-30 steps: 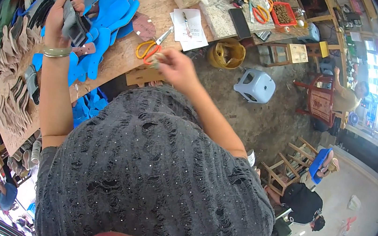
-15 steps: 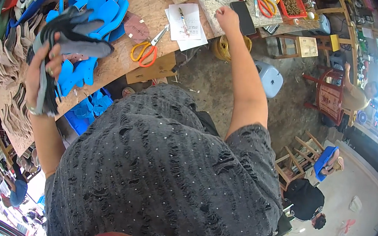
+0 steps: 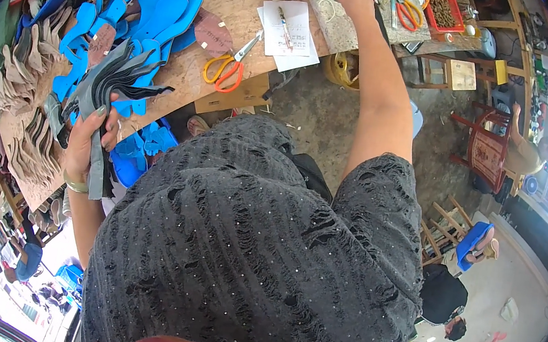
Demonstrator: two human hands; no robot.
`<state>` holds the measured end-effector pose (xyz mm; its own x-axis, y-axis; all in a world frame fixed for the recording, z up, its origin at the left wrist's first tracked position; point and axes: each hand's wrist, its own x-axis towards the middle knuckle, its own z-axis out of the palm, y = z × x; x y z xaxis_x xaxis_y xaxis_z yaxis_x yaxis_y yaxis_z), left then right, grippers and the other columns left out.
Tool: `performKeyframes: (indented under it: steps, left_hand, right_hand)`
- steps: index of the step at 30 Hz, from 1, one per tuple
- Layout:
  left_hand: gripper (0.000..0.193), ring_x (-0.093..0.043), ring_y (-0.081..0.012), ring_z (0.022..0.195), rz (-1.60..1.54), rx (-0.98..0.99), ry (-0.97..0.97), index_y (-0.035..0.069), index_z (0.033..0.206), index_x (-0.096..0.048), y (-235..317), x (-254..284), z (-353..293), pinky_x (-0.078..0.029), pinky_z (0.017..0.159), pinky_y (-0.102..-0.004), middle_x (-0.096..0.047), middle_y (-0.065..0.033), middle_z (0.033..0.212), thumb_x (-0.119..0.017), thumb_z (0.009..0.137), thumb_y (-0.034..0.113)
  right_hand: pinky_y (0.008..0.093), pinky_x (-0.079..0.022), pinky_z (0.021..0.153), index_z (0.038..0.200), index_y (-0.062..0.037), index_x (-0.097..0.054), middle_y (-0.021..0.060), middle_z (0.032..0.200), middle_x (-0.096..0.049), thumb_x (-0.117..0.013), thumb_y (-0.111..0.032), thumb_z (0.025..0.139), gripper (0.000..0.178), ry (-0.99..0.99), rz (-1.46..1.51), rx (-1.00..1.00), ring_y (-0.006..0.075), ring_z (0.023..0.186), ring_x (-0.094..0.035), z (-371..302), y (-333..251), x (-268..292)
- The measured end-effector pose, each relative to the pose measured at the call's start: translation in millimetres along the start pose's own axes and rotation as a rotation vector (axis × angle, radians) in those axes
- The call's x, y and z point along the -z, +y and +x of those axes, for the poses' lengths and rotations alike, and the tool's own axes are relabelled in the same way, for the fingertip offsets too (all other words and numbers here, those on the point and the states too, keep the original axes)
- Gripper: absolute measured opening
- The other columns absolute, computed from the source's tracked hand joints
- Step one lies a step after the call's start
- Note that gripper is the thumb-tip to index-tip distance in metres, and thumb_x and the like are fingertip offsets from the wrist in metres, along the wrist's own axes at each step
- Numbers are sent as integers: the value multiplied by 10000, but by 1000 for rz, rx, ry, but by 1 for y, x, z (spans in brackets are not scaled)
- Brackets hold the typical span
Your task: Assembling shoe components by hand, specifically attaching straps and layers to a sole template and trimming edges.
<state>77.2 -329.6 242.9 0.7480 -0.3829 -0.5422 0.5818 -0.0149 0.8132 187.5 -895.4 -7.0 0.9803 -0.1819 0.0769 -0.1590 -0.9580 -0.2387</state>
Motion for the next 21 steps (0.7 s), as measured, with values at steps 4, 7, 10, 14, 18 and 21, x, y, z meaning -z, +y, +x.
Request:
performKeyframes:
  steps: [4,7,10,14,18,21]
  left_hand:
    - [375,-432,-66,532,-1,69,-5,4,1206,-489,1,-7,6,-334,466,-212,-481,-19,760,-537,906,224]
    - [376,-433,-64,530,2,75,-11,8,1205,-491,1,-9,6,-335,464,-208,-489,-19,761,-537,902,225]
    - [365,-445,-63,524,29,55,1,10,1186,-510,6,-18,8,-346,467,-204,-504,-14,742,-553,891,220]
    - [353,-495,-76,535,223,37,-80,11,1121,-551,3,-39,16,-401,498,-208,-566,-19,723,-612,855,235]
    - [352,-577,-119,624,631,175,-185,-5,1039,-556,-8,-45,14,-471,585,-262,-626,-69,777,-656,821,252]
    - [358,-588,-143,655,852,104,-216,-30,1035,-554,-28,-39,9,-476,613,-284,-627,-82,765,-647,814,236]
  right_hand:
    - [350,-495,763,923,-93,-686,96,972,-668,-658,-321,777,272,56,103,-12,214,888,-636,-13,-5,10]
    - [347,-504,726,920,-88,-685,90,887,-678,-631,-350,803,293,-30,257,-112,203,796,-649,-40,-29,31]
    - [306,-519,701,926,-59,-691,70,809,-697,-533,-346,877,332,-508,759,-287,168,709,-662,-94,-105,46]
    - [377,-408,999,1360,-21,-395,189,1233,-563,-377,-473,955,606,-1153,1555,-23,273,1166,-534,-183,-224,39]
    - [472,-327,1056,1420,-102,-253,160,1334,-462,-518,-660,792,881,-1201,2564,-112,280,1241,-452,-195,-301,41]
    - [474,-353,1024,1406,-104,-275,123,1364,-436,-555,-637,791,860,-750,2703,-244,282,1237,-458,-184,-322,58]
